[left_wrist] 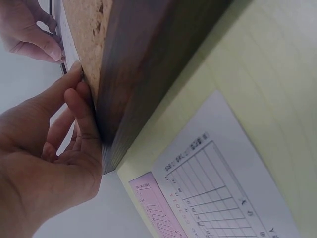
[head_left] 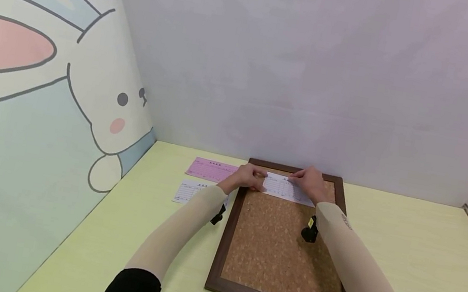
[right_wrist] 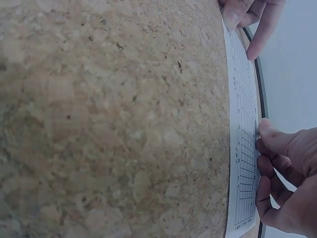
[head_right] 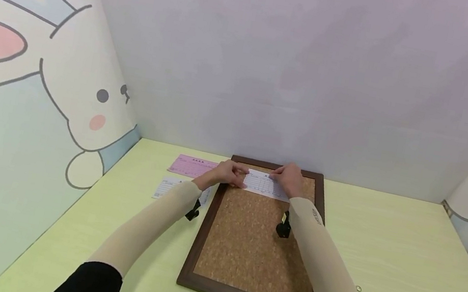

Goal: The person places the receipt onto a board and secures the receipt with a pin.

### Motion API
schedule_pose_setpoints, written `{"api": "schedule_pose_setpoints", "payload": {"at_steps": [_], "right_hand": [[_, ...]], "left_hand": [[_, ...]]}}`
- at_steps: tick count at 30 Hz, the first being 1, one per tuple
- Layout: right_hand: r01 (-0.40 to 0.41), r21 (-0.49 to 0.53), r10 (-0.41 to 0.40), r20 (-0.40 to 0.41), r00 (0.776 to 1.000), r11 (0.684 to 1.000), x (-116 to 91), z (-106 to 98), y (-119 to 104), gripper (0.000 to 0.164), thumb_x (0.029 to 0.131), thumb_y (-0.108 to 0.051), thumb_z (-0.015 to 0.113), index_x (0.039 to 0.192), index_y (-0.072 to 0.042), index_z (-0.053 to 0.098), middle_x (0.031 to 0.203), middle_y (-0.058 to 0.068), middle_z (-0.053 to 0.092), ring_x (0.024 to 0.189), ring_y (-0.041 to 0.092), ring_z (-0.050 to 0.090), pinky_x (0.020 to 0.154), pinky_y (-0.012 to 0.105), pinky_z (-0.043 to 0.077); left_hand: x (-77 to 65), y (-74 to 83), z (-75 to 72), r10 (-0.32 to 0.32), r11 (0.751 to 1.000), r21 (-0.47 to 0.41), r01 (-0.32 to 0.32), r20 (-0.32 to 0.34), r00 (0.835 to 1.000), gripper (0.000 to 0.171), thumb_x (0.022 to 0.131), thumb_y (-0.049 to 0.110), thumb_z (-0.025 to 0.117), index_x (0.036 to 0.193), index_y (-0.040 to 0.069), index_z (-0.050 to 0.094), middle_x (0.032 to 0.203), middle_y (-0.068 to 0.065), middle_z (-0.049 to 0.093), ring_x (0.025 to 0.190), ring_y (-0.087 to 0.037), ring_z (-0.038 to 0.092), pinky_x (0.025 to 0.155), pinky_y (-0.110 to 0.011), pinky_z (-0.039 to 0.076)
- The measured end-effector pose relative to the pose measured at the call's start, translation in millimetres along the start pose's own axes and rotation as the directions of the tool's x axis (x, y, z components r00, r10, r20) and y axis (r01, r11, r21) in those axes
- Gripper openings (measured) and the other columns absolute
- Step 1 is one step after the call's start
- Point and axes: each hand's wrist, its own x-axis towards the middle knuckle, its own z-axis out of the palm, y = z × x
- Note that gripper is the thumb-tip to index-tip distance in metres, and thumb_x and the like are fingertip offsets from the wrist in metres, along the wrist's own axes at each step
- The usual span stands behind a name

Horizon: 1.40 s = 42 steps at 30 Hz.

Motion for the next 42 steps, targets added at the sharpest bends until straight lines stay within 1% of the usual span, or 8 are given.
{"api": "schedule_pose_setpoints", "payload": {"at_steps": [19,23,26,29,31,34,38,42], "right_hand": [[-0.025,-0.102,0.027,0.022,0.999,0.994,4,5,1,0.022,0.101,-0.015,0.064,0.115,-0.002,0.077,0.119,0.018,0.073,0.103,0.028,0.066,0.087,0.044,0.053],[0.048,-0.161,-0.042,0.039,0.998,0.986,4,5,2,0.021,0.100,-0.013,0.064,0.111,-0.001,0.078,0.110,0.017,0.075,0.088,0.021,0.064,0.076,0.037,0.053],[0.183,-0.239,-0.170,0.076,0.983,0.953,5,4,5,0.020,0.100,-0.008,0.061,0.106,0.002,0.078,0.100,0.016,0.074,0.078,0.018,0.056,0.070,0.033,0.048],[0.320,-0.337,-0.295,0.125,0.947,0.886,2,3,8,0.024,0.099,0.000,0.056,0.111,0.005,0.076,0.101,0.019,0.071,0.080,0.022,0.057,0.074,0.038,0.051],[0.360,-0.401,-0.331,0.143,0.933,0.842,-1,2,8,0.029,0.099,0.002,0.055,0.123,0.004,0.071,0.110,0.021,0.069,0.090,0.025,0.060,0.082,0.043,0.053],[0.356,-0.454,-0.320,0.158,0.934,0.816,-4,-1,9,0.032,0.101,0.000,0.052,0.129,0.001,0.068,0.113,0.021,0.066,0.100,0.031,0.061,0.090,0.048,0.052],[0.358,-0.452,-0.312,0.176,0.934,0.817,-6,-4,11,0.034,0.102,-0.002,0.053,0.133,0.000,0.066,0.115,0.022,0.064,0.103,0.034,0.060,0.091,0.050,0.050],[0.355,-0.361,-0.300,0.200,0.933,0.862,-6,-6,15,0.037,0.101,-0.002,0.054,0.137,0.001,0.062,0.122,0.026,0.061,0.103,0.033,0.057,0.088,0.047,0.048]], "left_hand": [[6.7,-3.5,2.5,-0.015,0.999,0.033,0.015,0.005,1.000,0.050,0.084,0.012,0.084,0.132,0.010,0.069,0.097,-0.005,0.058,0.066,-0.008,0.054,0.059,-0.018,0.046],[6.3,-3.8,2.7,-0.014,0.999,0.037,0.013,0.001,1.000,0.050,0.084,0.013,0.085,0.131,0.010,0.069,0.093,-0.004,0.059,0.066,-0.008,0.054,0.059,-0.018,0.046],[3.0,-2.9,1.7,0.001,0.999,0.036,-0.001,0.001,1.000,0.050,0.084,0.012,0.084,0.131,0.009,0.069,0.092,-0.004,0.058,0.065,-0.008,0.054,0.059,-0.018,0.046],[-0.1,-2.0,1.1,0.010,0.999,0.041,-0.010,0.000,1.000,0.050,0.085,0.011,0.083,0.132,0.008,0.068,0.091,-0.004,0.056,0.065,-0.008,0.053,0.059,-0.019,0.046],[-1.1,-1.5,1.3,0.011,0.999,0.044,-0.011,-0.003,1.000,0.050,0.085,0.011,0.083,0.132,0.008,0.068,0.091,-0.004,0.055,0.065,-0.008,0.053,0.059,-0.019,0.046],[-0.6,-0.5,2.0,0.019,0.999,0.047,-0.019,-0.004,1.000,0.050,0.084,0.012,0.084,0.132,0.008,0.068,0.089,-0.003,0.055,0.065,-0.007,0.053,0.060,-0.018,0.045],[0.3,-0.4,3.4,0.034,0.997,0.063,-0.033,-0.017,0.999,0.049,0.085,0.012,0.083,0.131,0.009,0.069,0.086,-0.003,0.059,0.063,-0.006,0.053,0.059,-0.018,0.045],[-2.5,-1.7,2.9,0.046,0.998,0.043,-0.045,-0.017,0.999,0.050,0.084,0.009,0.083,0.131,0.006,0.069,0.084,-0.005,0.063,0.061,-0.006,0.053,0.058,-0.019,0.045]]}}
